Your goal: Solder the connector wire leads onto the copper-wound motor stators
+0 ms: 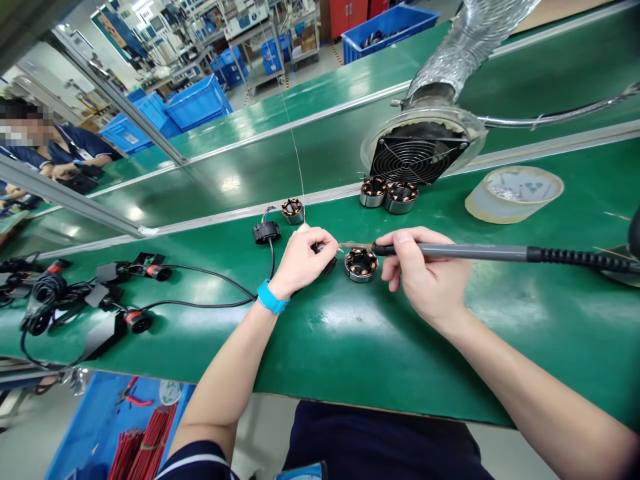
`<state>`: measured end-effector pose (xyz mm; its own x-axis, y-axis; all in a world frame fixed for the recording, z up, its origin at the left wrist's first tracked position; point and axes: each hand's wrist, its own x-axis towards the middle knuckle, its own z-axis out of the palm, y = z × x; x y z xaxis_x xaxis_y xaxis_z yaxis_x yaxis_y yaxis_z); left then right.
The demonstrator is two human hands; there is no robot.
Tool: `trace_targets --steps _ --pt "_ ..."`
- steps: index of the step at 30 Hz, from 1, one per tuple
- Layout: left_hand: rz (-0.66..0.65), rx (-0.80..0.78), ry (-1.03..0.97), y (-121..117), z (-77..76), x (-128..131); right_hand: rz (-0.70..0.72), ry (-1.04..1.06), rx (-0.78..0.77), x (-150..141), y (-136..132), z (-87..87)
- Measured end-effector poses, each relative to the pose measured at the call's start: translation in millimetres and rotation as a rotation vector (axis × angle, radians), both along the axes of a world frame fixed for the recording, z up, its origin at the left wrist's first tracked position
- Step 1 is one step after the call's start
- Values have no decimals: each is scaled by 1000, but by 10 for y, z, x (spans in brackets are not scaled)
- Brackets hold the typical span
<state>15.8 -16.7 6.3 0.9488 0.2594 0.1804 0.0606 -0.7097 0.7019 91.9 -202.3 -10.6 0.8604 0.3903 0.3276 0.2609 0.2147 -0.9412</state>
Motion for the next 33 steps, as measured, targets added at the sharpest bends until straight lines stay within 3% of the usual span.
trace_targets --steps 33 --pt "0 -68 -50 -2 -20 -7 -143 -1 23 -20 2 47"
